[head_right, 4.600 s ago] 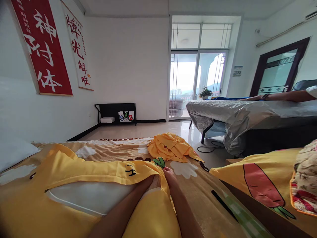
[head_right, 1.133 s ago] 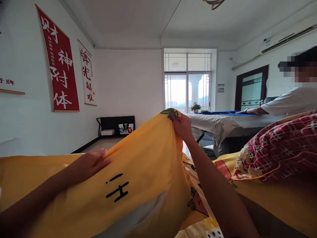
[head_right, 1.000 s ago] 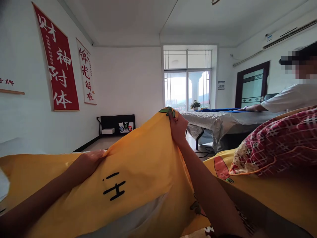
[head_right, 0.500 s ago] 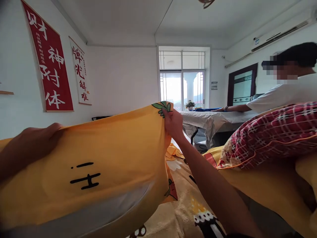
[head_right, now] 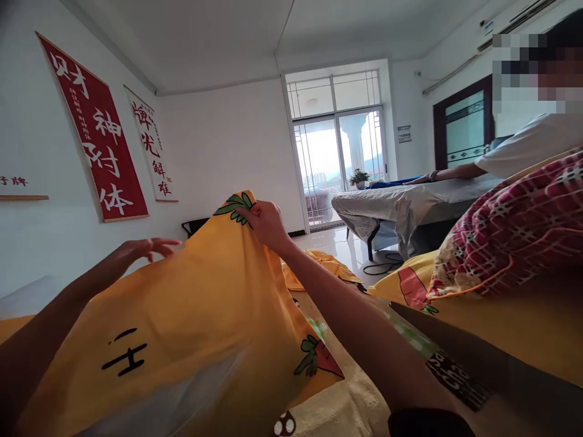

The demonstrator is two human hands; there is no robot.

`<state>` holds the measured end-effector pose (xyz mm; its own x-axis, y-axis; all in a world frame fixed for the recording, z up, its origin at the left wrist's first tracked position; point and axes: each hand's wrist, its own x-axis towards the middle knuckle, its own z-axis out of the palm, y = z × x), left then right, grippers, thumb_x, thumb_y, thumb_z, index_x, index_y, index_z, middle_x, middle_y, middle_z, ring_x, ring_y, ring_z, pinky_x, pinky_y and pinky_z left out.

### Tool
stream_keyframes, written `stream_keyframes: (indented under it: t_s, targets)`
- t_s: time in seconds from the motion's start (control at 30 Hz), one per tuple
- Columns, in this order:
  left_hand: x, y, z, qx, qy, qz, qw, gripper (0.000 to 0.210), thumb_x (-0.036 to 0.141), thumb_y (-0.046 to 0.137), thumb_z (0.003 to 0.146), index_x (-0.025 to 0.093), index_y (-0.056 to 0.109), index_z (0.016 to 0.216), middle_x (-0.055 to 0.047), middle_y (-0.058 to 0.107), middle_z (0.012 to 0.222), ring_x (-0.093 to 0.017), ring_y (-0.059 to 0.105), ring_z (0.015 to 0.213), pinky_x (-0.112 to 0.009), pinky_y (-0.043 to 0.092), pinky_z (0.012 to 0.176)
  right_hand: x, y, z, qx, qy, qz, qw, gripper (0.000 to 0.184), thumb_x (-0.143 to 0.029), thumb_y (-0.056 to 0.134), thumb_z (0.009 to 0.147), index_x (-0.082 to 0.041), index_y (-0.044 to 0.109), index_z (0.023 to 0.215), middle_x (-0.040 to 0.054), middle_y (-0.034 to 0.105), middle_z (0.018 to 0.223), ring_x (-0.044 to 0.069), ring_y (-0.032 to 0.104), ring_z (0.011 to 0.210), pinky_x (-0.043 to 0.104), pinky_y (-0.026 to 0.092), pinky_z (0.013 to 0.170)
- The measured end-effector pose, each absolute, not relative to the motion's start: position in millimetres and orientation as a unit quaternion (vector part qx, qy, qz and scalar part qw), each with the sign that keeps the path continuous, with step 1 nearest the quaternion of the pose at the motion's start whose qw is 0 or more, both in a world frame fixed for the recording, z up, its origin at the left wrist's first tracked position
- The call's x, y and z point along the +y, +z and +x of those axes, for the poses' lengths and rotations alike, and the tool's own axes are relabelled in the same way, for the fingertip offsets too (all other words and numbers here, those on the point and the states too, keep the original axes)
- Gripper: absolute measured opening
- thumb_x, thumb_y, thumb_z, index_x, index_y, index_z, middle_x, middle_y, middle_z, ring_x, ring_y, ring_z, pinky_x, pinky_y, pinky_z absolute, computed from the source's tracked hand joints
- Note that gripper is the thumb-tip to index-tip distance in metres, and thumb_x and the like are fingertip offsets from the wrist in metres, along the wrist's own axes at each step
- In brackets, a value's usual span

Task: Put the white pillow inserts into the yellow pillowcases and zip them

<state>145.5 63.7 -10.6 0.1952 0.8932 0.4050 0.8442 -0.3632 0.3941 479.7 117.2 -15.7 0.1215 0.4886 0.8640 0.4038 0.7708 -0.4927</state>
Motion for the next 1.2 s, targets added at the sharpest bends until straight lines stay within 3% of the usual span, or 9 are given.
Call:
stream_keyframes:
  t_s: [0.13, 0.33, 0.43, 0.57, 0.7, 0.83, 0.93, 1.07, 1.2]
  targets:
    - [75, 27, 229, 0.412, 0.355, 0.833, 0.105, 0.058, 0.06, 0.058, 0.075, 0.026, 0.057, 0.122, -0.004, 0.068, 0.104, -0.022, 0.06, 0.091, -0.03, 0.048, 0.079, 117, 6, 466, -0.657, 0.075, -0.286, 0.694, 0.05, -0.056, 0.066, 0.069, -0.021, 0.035, 0.049, -0.0078, 0.036, 0.048, 0.008, 0.032, 0.051, 0.023, 0.027, 0.05]
    - [96, 41, 323, 0.389, 0.356, 0.839, 0.137, 0.04, 0.054, 0.065, 0.07, 0.014, 0.061, 0.07, 0.001, 0.055, 0.058, -0.013, 0.05, 0.05, -0.022, 0.036, 0.043, 100, -4, 492, -0.643, 0.084, -0.297, 0.701, 0.037, -0.054, 0.063, 0.074, -0.019, 0.054, 0.068, -0.004, 0.051, 0.062, 0.011, 0.049, 0.062, 0.024, 0.04, 0.058]
    - [103, 32, 322, 0.373, 0.429, 0.81, 0.146, 0.041, 0.054, 0.062, 0.073, 0.013, 0.062, 0.071, -0.001, 0.059, 0.062, -0.014, 0.054, 0.055, -0.022, 0.041, 0.047, 88, -71, 527, -0.737, 0.167, -0.337, 0.561, 0.048, -0.049, 0.075, 0.065, -0.023, 0.059, 0.102, -0.0013, 0.062, 0.085, 0.014, 0.057, 0.079, 0.025, 0.047, 0.066]
    - [109, 30, 314, 0.383, 0.47, 0.783, 0.134, 0.041, 0.054, 0.062, 0.073, 0.013, 0.065, 0.077, -0.001, 0.064, 0.068, -0.016, 0.059, 0.063, -0.023, 0.045, 0.052, 84, -191, 560, -0.8, 0.358, -0.386, 0.287, 0.037, -0.044, 0.079, 0.058, -0.018, 0.065, 0.081, -0.0021, 0.063, 0.072, 0.015, 0.057, 0.066, 0.025, 0.048, 0.058]
    - [113, 33, 318, 0.4, 0.51, 0.75, 0.131, 0.041, 0.053, 0.068, 0.07, 0.013, 0.066, 0.08, -0.002, 0.065, 0.071, -0.015, 0.059, 0.061, -0.022, 0.046, 0.05, 92, -267, 561, -0.747, 0.431, -0.374, 0.341, 0.028, -0.041, 0.067, 0.073, -0.016, 0.068, 0.086, 0.0012, 0.069, 0.078, 0.018, 0.062, 0.073, 0.028, 0.052, 0.066]
    - [114, 25, 331, 0.404, 0.509, 0.735, 0.192, 0.037, 0.049, 0.072, 0.066, 0.014, 0.065, 0.076, -0.002, 0.065, 0.068, -0.014, 0.059, 0.055, -0.023, 0.047, 0.047, 111, -289, 563, -0.784, 0.333, -0.397, 0.341, 0.026, -0.034, 0.059, 0.079, -0.016, 0.069, 0.094, 0.0011, 0.071, 0.083, 0.018, 0.063, 0.076, 0.026, 0.052, 0.066]
    - [120, 15, 343, 0.397, 0.5, 0.736, 0.225, 0.036, 0.047, 0.071, 0.065, 0.013, 0.065, 0.076, -0.004, 0.066, 0.07, -0.016, 0.061, 0.058, -0.026, 0.05, 0.05, 131, -293, 571, -0.801, 0.254, -0.44, 0.317, 0.017, -0.03, 0.06, 0.077, -0.018, 0.069, 0.072, -0.0017, 0.068, 0.068, 0.013, 0.056, 0.064, 0.022, 0.047, 0.06]
    - [138, 6, 352, 0.421, 0.494, 0.743, 0.161, 0.036, 0.049, 0.065, 0.069, 0.013, 0.062, 0.072, -0.004, 0.062, 0.065, -0.015, 0.056, 0.056, -0.025, 0.044, 0.049, 151, -295, 580, -0.783, 0.172, -0.504, 0.322, 0.029, -0.023, 0.058, 0.078, -0.017, 0.058, 0.049, 0.0005, 0.061, 0.054, 0.012, 0.047, 0.053, 0.024, 0.042, 0.056]
    - [160, 5, 355, 0.474, 0.447, 0.759, 0.014, 0.033, 0.044, 0.059, 0.075, 0.015, 0.057, 0.06, 0.001, 0.047, 0.049, -0.012, 0.043, 0.05, -0.025, 0.033, 0.049, 140, -283, 570, -0.723, 0.071, -0.572, 0.38, 0.021, -0.015, 0.047, 0.082, -0.017, 0.067, 0.077, 0.0095, 0.067, 0.083, 0.019, 0.059, 0.076, 0.032, 0.044, 0.07]
